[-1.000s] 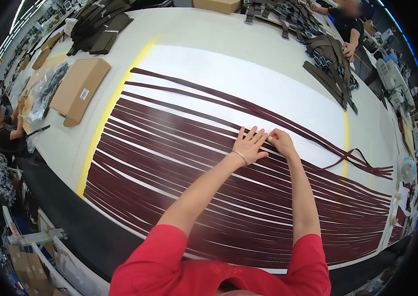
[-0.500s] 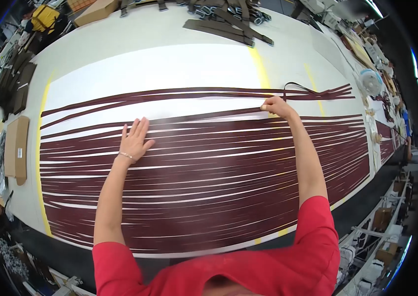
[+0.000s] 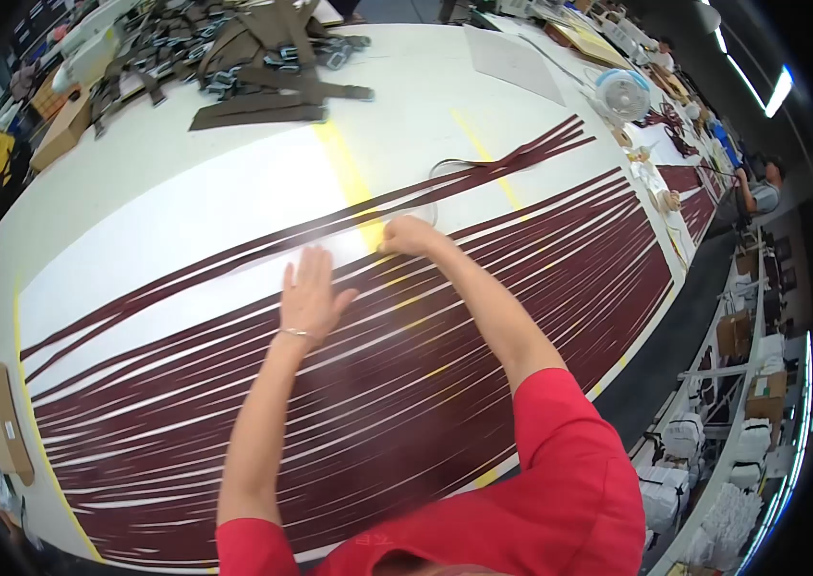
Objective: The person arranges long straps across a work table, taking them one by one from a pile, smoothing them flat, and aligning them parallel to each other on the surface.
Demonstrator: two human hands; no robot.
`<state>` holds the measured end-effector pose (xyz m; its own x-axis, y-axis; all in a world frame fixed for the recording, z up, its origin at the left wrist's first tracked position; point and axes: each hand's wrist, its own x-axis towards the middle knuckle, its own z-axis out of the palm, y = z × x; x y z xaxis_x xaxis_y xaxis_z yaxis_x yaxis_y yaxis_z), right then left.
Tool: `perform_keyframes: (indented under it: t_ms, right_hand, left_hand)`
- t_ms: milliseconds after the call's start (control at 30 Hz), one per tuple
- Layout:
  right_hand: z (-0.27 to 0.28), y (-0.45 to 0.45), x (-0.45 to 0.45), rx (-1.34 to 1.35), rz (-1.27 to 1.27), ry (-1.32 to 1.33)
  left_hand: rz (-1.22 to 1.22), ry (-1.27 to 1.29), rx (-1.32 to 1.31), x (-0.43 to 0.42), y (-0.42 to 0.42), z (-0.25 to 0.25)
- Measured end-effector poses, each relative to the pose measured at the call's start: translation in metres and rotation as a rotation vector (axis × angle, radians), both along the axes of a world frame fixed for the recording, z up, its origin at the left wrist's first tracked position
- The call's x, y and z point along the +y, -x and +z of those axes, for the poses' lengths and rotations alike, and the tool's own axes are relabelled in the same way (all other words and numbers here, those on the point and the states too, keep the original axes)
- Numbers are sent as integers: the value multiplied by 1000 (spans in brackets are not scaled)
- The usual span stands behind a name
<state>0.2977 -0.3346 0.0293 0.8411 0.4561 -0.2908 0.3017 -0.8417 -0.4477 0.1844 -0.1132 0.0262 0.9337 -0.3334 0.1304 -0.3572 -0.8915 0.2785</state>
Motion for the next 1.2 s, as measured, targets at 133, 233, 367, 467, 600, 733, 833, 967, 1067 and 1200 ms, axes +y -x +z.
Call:
perform_keyframes:
  t_ms: [133,233,367,467,600,733,833,967,1067,1200]
  right_hand:
    - [-22,-9,-13,-43,85,34]
    - [-3,-23,-78,-23,207,1]
    - [56,-87,-228,-2,167,13]
    - [85,-131,-347,32,-3,18]
    - [102,-175,-465,45,-144,2]
    - [116,-201,-548,-38,-238,-16]
    - [132,-223,-591,-135,-306,28]
    - [134,-234,-582,-376,-343,290]
    - [95,-244,-569,-616,-251,405]
    - [114,-263,-576,-820,-263,133]
  left_hand:
    - [11,-111,164,-87,-24,-33]
    - [3,-206,166,-85,-22,-28]
    - [11,-329,163,-85,-22,-30]
    - [10,-343,195,-89,-23,-24]
    - [-4,-383,231,-88,-23,-20]
    - [-2,-400,292,-89,-26,-18]
    - [4,-434,325,-91,-27,-16]
    - [8,-448,353,-96,-29,-10]
    - [3,-467,369,-95,-29,-9]
    - [17,-468,398,-96,-30,-9]
